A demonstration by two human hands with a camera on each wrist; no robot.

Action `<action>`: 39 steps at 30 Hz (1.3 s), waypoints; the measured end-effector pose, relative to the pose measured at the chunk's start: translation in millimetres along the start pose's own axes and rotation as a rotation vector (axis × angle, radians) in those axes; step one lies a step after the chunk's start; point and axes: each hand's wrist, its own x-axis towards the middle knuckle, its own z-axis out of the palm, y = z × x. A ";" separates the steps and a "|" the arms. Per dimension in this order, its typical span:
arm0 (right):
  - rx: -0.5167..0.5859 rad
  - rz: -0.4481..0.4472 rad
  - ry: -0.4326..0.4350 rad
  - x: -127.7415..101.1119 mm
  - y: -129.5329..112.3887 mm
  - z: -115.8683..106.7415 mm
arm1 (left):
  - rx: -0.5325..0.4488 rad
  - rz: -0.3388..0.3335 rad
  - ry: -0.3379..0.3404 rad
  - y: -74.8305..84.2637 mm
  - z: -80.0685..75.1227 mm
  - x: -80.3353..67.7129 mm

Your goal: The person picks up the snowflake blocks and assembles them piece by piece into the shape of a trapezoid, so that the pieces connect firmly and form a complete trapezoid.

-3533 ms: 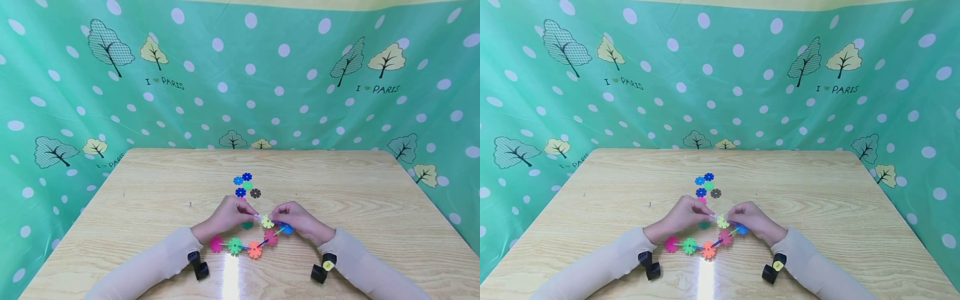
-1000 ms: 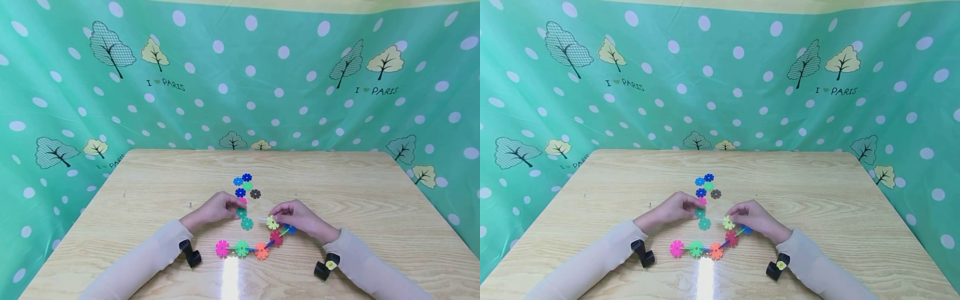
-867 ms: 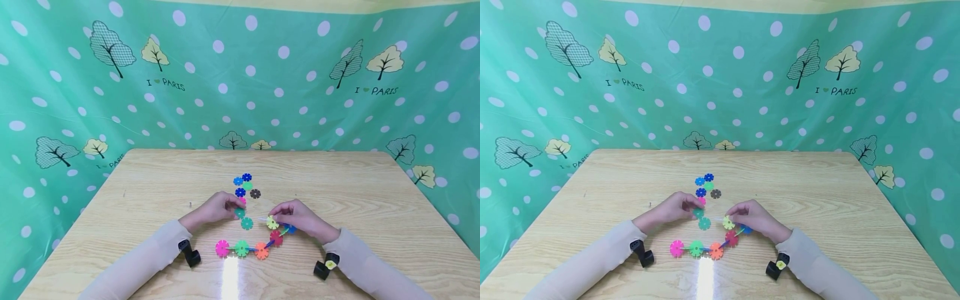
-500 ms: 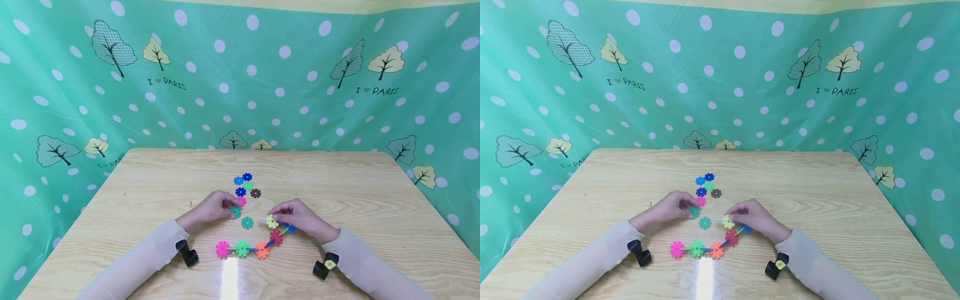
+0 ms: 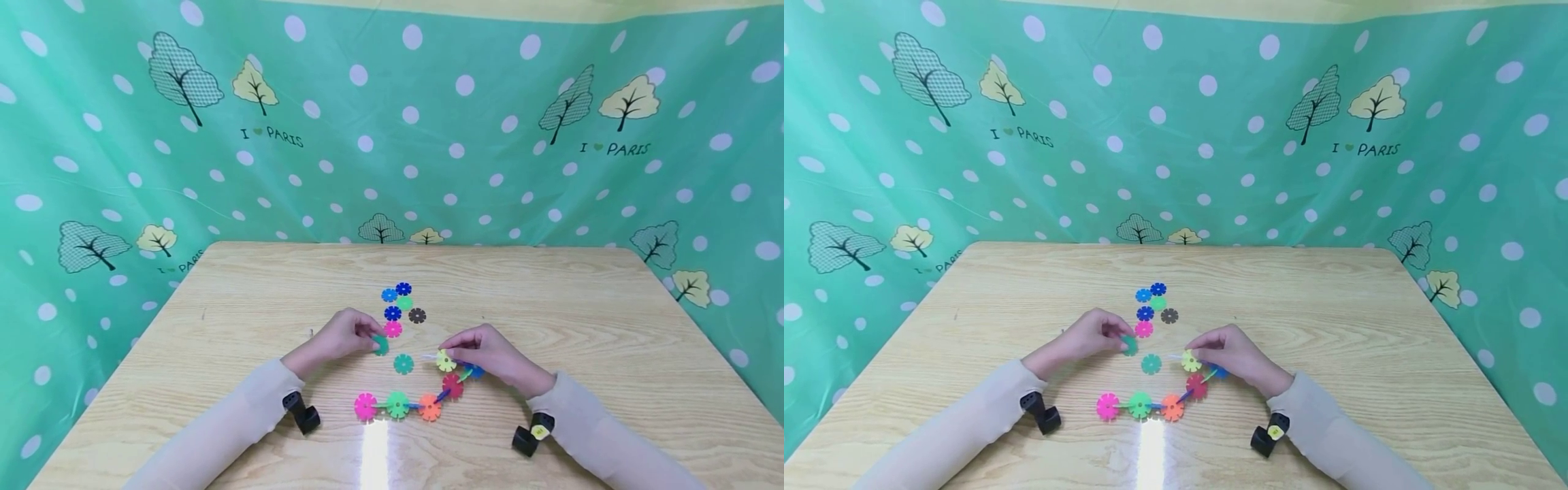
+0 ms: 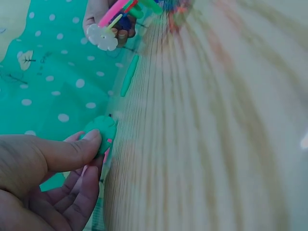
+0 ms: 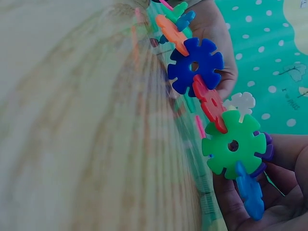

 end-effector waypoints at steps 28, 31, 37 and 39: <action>-0.006 -0.005 0.000 0.2 0.6 -1.9 | -0.352 -0.104 -0.068 23.5 23.1 -2.9; -0.004 -0.003 -0.003 0.4 0.7 -2.2 | -0.391 -0.122 -0.084 25.8 27.9 -2.4; -0.007 -0.010 -0.003 1.0 0.4 -1.6 | -0.434 -0.131 -0.094 28.6 35.1 -1.5; -0.007 -0.012 -0.002 1.1 0.3 -1.4 | -0.438 -0.132 -0.091 29.3 36.2 -1.2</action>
